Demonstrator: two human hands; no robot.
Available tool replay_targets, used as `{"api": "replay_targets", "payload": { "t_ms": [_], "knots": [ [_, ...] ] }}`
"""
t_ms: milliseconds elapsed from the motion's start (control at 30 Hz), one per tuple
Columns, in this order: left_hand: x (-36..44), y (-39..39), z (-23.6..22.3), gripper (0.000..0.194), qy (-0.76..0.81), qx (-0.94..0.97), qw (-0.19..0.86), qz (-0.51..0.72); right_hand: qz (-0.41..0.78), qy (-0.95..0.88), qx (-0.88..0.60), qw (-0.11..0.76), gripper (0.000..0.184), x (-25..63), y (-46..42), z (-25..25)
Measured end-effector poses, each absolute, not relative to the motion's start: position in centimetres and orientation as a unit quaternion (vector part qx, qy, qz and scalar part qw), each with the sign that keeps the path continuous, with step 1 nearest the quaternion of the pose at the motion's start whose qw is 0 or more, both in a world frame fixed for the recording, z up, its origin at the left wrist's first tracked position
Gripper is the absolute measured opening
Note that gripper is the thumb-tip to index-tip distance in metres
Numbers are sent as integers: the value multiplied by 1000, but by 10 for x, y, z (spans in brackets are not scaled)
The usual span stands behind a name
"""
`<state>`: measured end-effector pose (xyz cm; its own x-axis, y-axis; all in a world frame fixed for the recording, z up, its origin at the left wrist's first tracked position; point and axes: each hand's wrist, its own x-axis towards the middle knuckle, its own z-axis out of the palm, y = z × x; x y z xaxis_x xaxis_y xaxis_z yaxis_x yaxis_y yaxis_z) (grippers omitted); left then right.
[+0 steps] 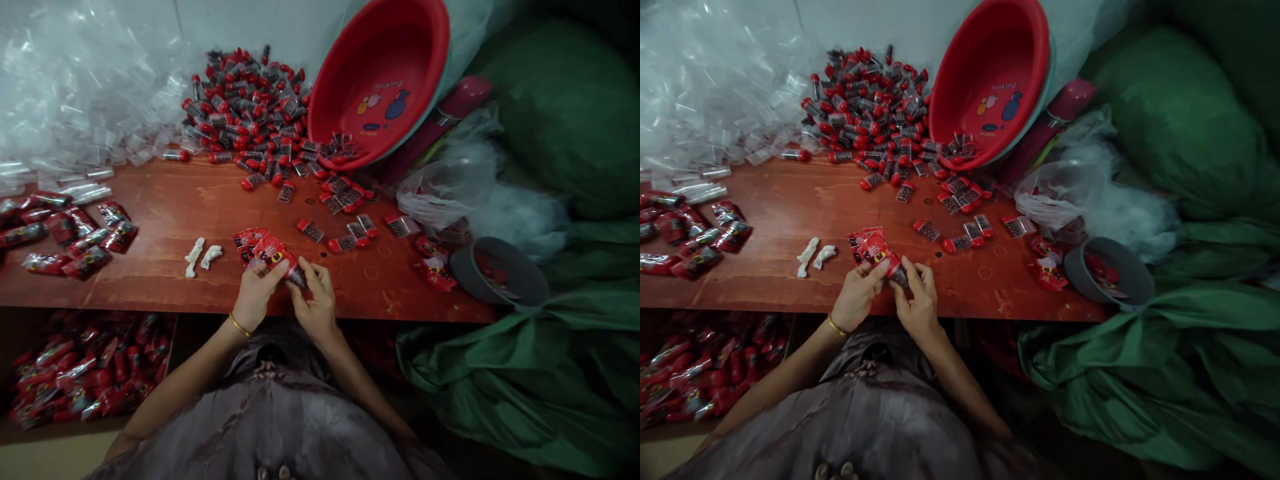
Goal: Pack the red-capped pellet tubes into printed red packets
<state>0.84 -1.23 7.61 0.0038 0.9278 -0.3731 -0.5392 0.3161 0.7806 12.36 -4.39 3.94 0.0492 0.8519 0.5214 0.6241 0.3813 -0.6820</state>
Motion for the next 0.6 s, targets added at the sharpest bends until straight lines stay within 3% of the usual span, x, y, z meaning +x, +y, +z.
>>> {"api": "replay_targets", "payload": {
  "t_ms": [167, 400, 600],
  "knots": [
    [8, -12, 67, 36, 494, 224, 617, 569, 240, -637, -564, 468, 39, 126, -43, 37],
    [9, -9, 64, 37, 468, 193, 671, 541, 210, -621, -572, 493, 31, 123, -44, 34],
    [0, -5, 69, 36, 456, 224, 706, 494, 344, -587, -550, 484, 27, 128, -42, 42]
  ]
}}
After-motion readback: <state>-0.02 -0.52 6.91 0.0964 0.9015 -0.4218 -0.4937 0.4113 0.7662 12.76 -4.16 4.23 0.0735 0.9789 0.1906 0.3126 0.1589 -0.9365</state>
